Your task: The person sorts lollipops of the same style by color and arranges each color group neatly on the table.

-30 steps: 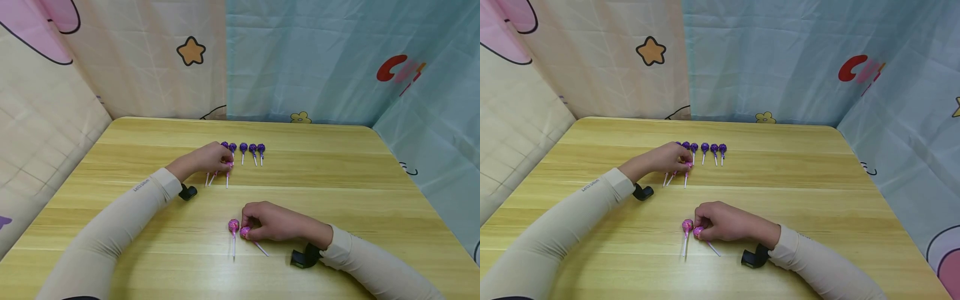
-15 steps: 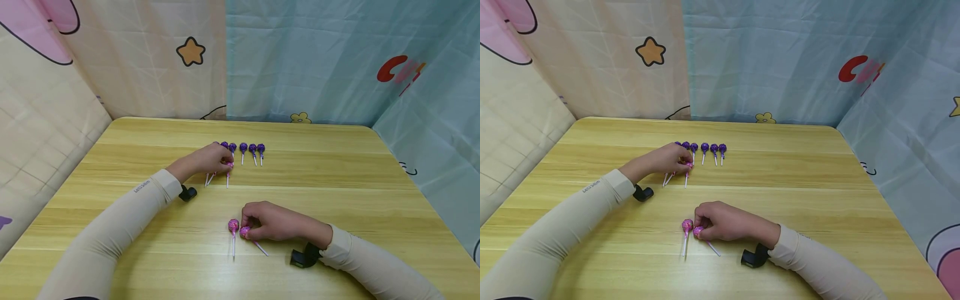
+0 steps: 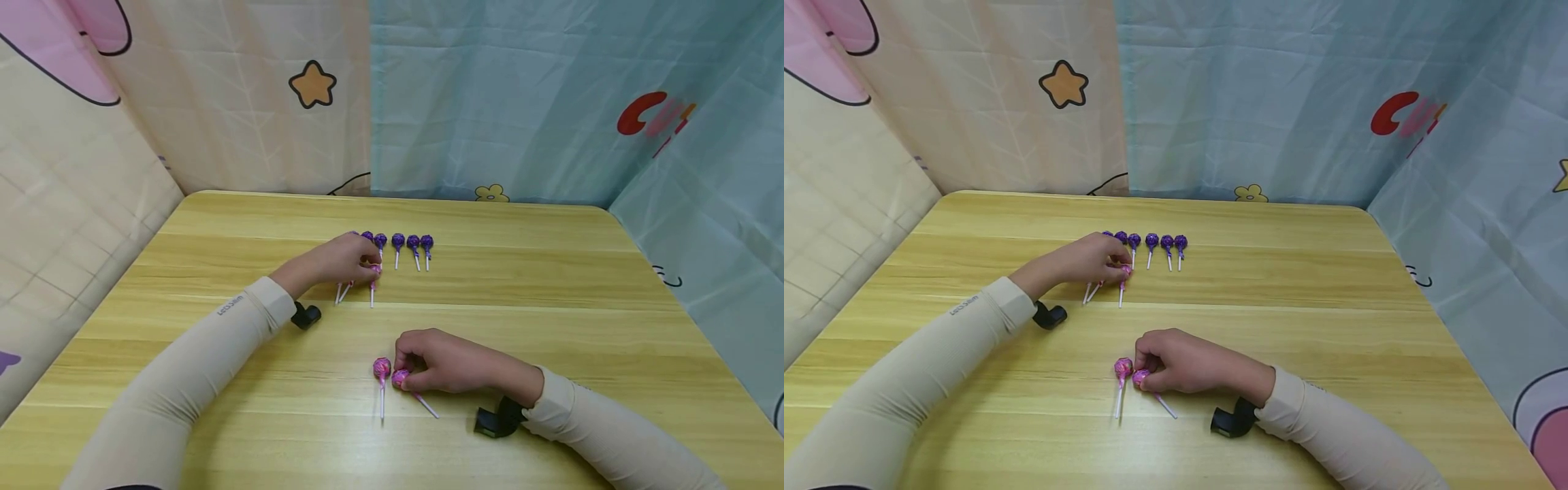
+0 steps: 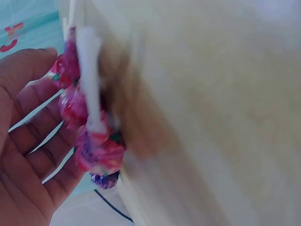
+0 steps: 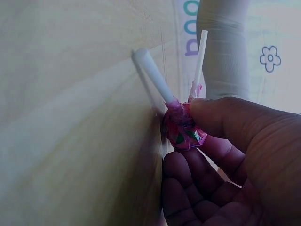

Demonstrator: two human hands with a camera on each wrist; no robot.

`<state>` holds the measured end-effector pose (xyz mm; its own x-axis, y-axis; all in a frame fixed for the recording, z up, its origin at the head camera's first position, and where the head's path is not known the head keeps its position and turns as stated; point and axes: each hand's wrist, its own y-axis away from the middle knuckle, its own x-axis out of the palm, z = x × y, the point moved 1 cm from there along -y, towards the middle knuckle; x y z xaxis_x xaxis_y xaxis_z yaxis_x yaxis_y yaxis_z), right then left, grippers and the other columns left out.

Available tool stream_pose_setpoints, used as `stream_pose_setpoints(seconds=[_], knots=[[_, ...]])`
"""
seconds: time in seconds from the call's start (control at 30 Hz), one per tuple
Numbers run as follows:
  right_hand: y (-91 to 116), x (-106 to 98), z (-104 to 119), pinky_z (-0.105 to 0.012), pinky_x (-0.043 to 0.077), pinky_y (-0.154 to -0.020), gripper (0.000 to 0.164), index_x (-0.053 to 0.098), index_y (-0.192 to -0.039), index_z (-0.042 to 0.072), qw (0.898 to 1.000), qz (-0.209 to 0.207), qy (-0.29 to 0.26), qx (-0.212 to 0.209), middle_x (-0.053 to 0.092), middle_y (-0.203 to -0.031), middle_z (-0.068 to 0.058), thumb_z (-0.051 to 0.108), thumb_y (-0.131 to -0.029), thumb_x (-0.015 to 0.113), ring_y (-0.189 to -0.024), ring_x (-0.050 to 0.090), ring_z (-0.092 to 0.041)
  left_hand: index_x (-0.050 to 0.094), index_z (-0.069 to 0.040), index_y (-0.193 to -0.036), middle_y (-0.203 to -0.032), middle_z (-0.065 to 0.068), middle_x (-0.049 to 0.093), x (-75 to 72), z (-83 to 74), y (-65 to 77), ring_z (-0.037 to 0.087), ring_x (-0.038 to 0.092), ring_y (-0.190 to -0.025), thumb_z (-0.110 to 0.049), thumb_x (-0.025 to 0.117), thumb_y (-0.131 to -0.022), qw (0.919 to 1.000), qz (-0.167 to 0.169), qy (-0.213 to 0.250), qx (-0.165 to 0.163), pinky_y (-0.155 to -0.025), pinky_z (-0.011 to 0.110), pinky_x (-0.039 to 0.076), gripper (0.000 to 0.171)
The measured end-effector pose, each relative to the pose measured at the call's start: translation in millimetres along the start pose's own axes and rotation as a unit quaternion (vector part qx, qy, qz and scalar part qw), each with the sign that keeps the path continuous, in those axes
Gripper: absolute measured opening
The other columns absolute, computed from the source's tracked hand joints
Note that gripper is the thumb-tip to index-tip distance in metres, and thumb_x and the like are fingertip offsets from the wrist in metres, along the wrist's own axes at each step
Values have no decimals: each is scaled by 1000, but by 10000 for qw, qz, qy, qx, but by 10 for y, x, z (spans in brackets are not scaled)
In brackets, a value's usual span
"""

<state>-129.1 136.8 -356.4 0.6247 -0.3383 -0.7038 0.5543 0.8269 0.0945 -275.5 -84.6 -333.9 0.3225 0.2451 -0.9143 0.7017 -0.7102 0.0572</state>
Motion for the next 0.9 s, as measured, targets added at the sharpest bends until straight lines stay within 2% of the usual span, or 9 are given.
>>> stream_pose_setpoints(seconds=[0.07,0.27,0.47,0.63,0.9], knots=[[1,-5,4,-22,42,-69,14,60,-87,23,10000,-2,-23,-3,55,-86,11,15,-91,71,-80,51,-9,74,-15,-97,-93,-1,66,-31,16,13,17,56,-82,-19,67,-94,10000,-35,54,-47,-76,34,48,9],[4,-8,12,-22,43,-69,12,61,-88,21,9999,29,-121,31,56,-86,10,15,-91,71,-80,52,-9,73,-7,-116,-112,7,68,-146,63,69,22,61,-101,-12,66,-91,9994,-56,260,-201,-90,39,50,26],[4,-13,4,-22,44,-70,12,61,-88,21,9999,17,-105,78,56,-87,11,15,-90,71,-80,53,-9,73,-5,-113,-113,9,68,-176,60,104,27,60,-110,-14,71,-90,9994,110,112,-294,-95,44,48,25],[8,-17,14,-22,42,-69,12,61,-88,21,9999,18,-103,61,56,-86,9,15,-90,71,-80,52,-10,75,-8,-106,-106,5,68,-140,86,113,24,60,-101,-18,71,-92,9994,227,-3,-275,-91,42,49,18],[8,-9,4,-22,42,-68,12,61,-88,22,9999,22,-108,55,55,-86,10,15,-90,71,-79,51,-9,74,-12,-97,-97,1,66,-124,78,125,21,56,-89,-18,70,-92,9989,272,80,-363,-85,38,49,8]])
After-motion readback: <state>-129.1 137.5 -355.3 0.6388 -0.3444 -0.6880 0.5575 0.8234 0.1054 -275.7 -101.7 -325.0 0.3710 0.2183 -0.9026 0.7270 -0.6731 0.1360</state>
